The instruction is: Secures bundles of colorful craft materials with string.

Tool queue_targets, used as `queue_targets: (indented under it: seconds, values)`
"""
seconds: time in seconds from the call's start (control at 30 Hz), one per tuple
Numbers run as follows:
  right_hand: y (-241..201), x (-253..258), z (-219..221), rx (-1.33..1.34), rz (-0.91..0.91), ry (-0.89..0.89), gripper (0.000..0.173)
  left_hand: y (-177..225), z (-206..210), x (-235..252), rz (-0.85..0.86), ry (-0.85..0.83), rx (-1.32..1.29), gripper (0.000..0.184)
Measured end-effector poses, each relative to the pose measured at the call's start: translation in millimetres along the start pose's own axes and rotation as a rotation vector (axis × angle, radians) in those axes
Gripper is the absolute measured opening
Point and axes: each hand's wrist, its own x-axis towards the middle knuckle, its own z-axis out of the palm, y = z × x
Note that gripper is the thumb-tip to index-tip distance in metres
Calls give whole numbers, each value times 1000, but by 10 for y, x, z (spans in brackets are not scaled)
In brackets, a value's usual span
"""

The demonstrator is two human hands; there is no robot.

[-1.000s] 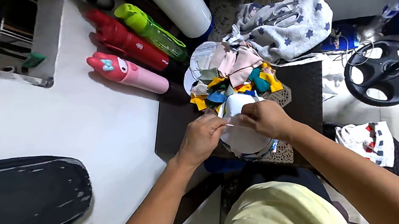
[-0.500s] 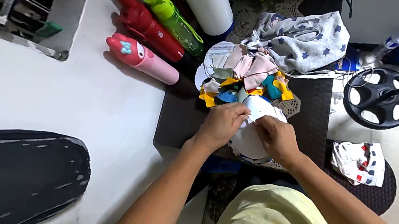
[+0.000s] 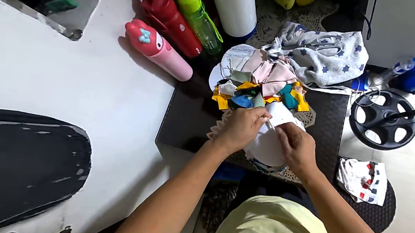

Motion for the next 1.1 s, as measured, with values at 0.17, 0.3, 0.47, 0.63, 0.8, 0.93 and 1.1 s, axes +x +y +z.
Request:
queue_targets:
  seconds: [0.17, 0.3, 0.47, 0.63, 0.8, 0.93, 1.1]
  values:
    - [-182, 131, -185, -70, 220, -208, 16, -119, 92, -145, 85, 35, -62, 23]
    - [-439, 219, -235, -275, 182, -342, 15, -128, 208, -269, 116, 95, -67, 21]
    - [-393, 143, -144, -256, 201, -230, 18, -141, 240, -306, 142, 153, -33, 22]
    - [-129, -50, 27, -76, 77, 12, 25, -109, 232, -194, 183, 202, 97, 20]
    - [10, -97, 94, -42, -55, 78, 30, -21, 85, 96, 157, 29, 118, 19]
    - [-7, -93, 120, -160, -86, 112, 30, 95, -71, 296, 67, -184, 177, 20]
    - [36, -106, 167, -263, -142, 167, 27, 259, -132, 417, -73, -308, 236, 20]
